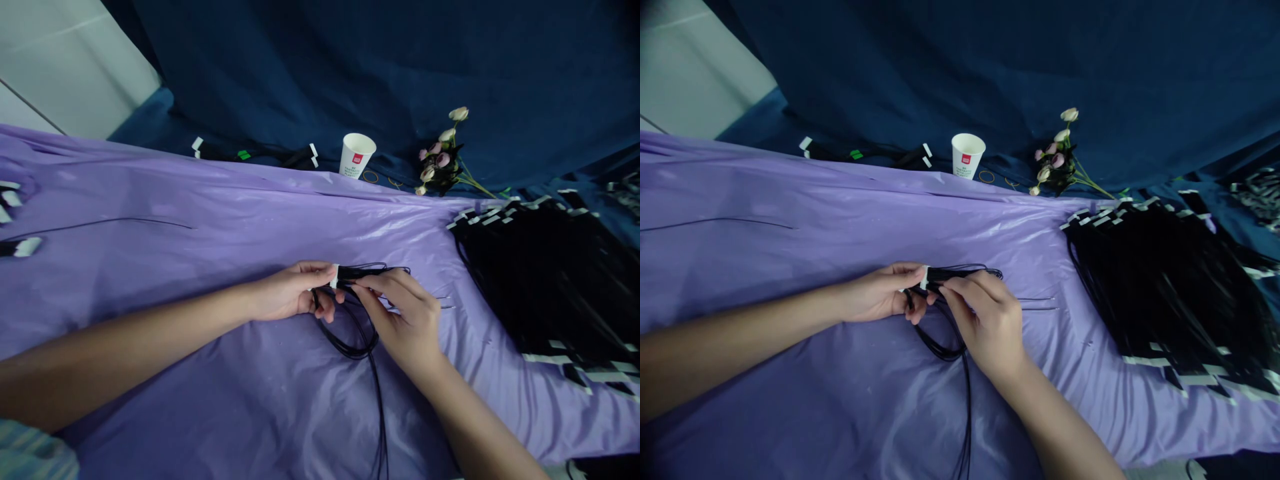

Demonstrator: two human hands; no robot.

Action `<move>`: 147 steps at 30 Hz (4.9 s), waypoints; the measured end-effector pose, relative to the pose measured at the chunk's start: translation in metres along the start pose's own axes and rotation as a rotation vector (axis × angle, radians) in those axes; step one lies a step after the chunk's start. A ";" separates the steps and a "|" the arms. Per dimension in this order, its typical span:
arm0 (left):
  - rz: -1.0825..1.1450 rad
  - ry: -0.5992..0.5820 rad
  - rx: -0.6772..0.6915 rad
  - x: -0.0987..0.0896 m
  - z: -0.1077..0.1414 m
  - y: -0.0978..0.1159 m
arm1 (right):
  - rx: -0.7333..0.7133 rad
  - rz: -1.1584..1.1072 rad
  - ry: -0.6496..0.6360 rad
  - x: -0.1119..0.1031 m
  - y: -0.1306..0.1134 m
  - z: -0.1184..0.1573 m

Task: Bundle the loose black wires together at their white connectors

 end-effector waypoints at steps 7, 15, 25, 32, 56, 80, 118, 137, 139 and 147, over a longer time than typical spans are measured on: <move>0.008 0.012 -0.006 -0.001 -0.001 0.000 | -0.051 0.031 0.003 0.002 0.001 0.001; 0.039 0.003 0.019 -0.002 0.000 0.001 | -0.014 -0.046 0.152 -0.010 0.004 -0.002; 0.136 0.021 0.063 -0.004 0.005 0.007 | 0.513 -0.700 0.395 -0.013 0.033 0.004; 0.163 -0.035 0.057 -0.006 0.005 0.005 | 0.489 -0.498 -0.123 0.005 0.025 0.006; 0.082 -0.219 0.016 -0.009 0.005 0.000 | 0.225 -0.213 -0.041 0.009 -0.003 0.003; 0.130 0.048 -0.047 -0.006 -0.001 0.003 | 0.447 -0.912 0.157 -0.032 0.017 0.001; 0.104 0.020 -0.040 -0.009 -0.002 0.001 | 0.367 -0.246 0.127 -0.026 0.001 0.007; 0.068 0.008 -0.014 -0.008 -0.004 -0.001 | 0.227 -0.026 0.062 -0.022 0.005 0.005; 0.058 0.015 -0.014 -0.007 -0.004 -0.001 | 0.120 0.084 0.077 -0.019 0.005 0.004; 0.033 0.000 -0.048 -0.005 -0.003 0.001 | -0.105 0.331 0.067 -0.004 0.004 0.005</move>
Point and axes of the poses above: each hand's wrist, its own z-axis away from the middle knuckle, its own x-axis out of the palm, y = z × x, the point moved 1 cm from there along -z, towards the middle knuckle, and after that the axes turned 7 degrees about -y, right-handed, at the moved point
